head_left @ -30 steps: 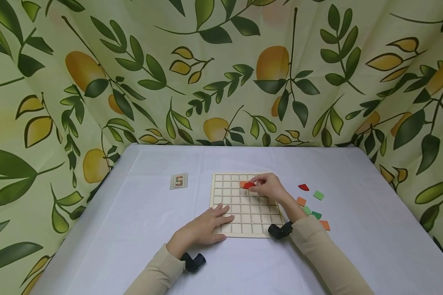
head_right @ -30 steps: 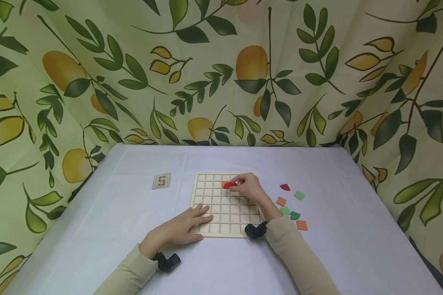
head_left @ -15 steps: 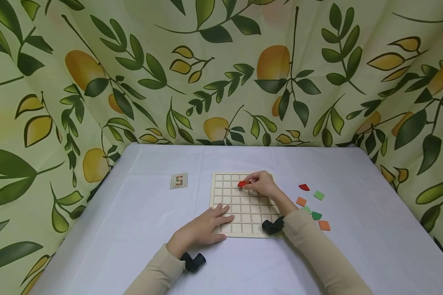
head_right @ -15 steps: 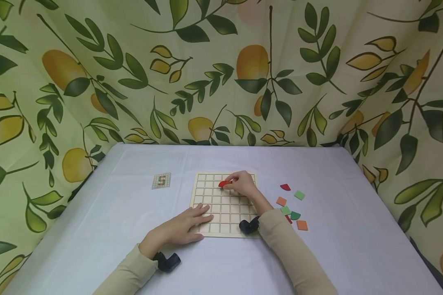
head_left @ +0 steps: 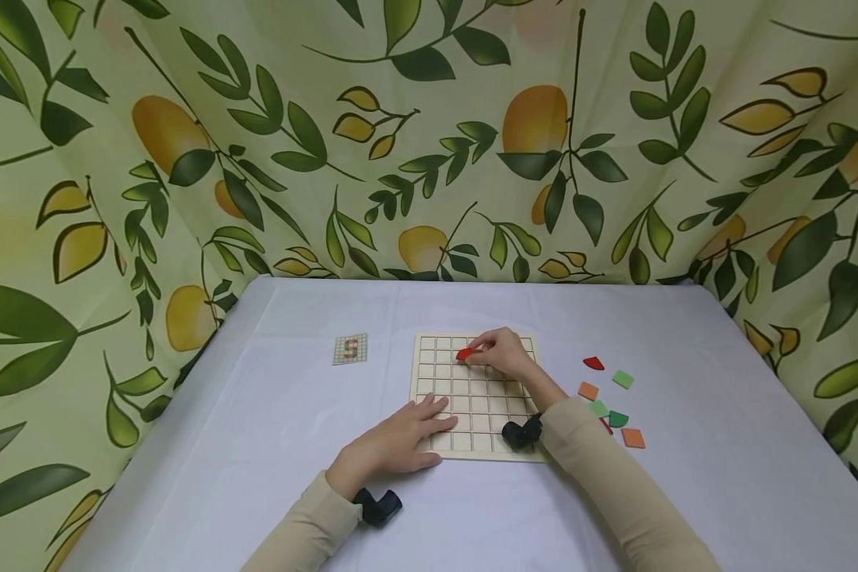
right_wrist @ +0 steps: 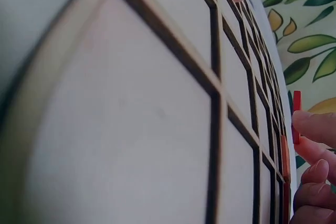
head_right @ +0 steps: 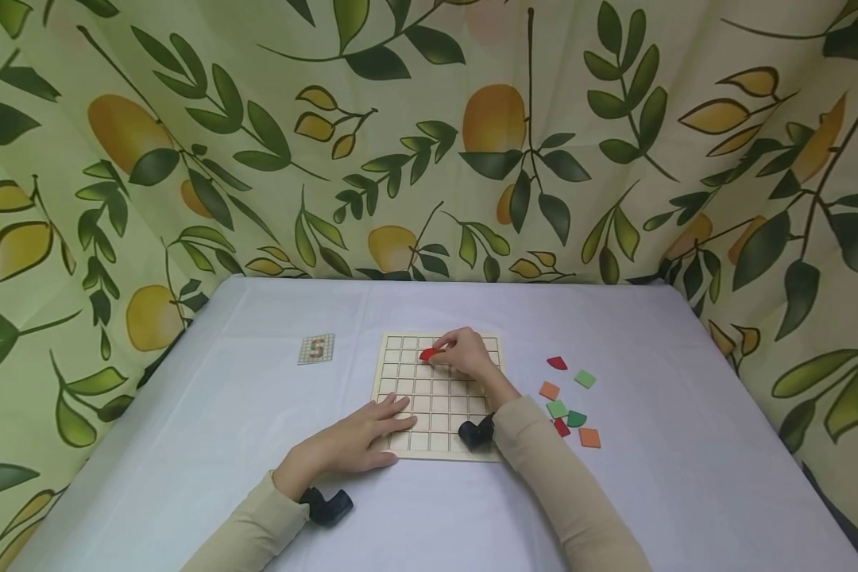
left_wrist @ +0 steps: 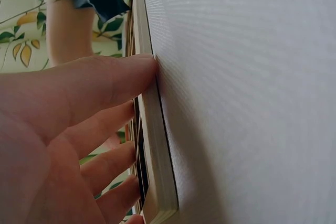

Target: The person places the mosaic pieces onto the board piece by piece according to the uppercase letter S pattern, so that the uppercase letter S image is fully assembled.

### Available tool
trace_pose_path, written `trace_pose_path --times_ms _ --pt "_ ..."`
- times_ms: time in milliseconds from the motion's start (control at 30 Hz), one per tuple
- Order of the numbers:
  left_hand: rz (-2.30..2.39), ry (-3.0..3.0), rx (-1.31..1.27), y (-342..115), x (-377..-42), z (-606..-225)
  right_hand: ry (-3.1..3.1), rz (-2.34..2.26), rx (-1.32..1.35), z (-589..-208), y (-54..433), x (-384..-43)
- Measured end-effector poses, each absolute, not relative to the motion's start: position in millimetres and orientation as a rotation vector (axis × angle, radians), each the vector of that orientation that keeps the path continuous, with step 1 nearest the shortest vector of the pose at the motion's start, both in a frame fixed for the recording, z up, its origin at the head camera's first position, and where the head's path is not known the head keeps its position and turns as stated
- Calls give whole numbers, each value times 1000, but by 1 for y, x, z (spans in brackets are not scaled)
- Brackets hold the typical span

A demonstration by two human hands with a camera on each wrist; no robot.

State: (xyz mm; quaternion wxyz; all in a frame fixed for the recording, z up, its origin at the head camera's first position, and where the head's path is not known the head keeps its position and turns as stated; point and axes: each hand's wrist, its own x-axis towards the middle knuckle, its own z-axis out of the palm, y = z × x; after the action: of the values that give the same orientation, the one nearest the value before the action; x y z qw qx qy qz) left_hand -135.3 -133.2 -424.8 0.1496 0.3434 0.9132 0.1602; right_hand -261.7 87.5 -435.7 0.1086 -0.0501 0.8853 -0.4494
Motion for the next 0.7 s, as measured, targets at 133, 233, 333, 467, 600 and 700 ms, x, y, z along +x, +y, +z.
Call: trace_pose_path --times_ms 133,233,333,467,600,700 --pt "463 2629 995 -134 -135 -426 2614 -1297 -145 -437 85 -264" --pt "466 2630 991 -134 -135 -426 2631 -1273 -147 -438 84 -265" --pt "466 2631 986 -134 -135 -426 2655 -1242 -161 -439 82 -266" --pt "467 2631 984 -134 -135 -427 2673 -1216 -163 -438 81 -267" --pt "464 2634 987 -134 -136 -428 2696 -1179 -162 -437 80 -266" --pt "461 2639 990 -134 -136 -428 2722 -1149 -167 -437 80 -266"
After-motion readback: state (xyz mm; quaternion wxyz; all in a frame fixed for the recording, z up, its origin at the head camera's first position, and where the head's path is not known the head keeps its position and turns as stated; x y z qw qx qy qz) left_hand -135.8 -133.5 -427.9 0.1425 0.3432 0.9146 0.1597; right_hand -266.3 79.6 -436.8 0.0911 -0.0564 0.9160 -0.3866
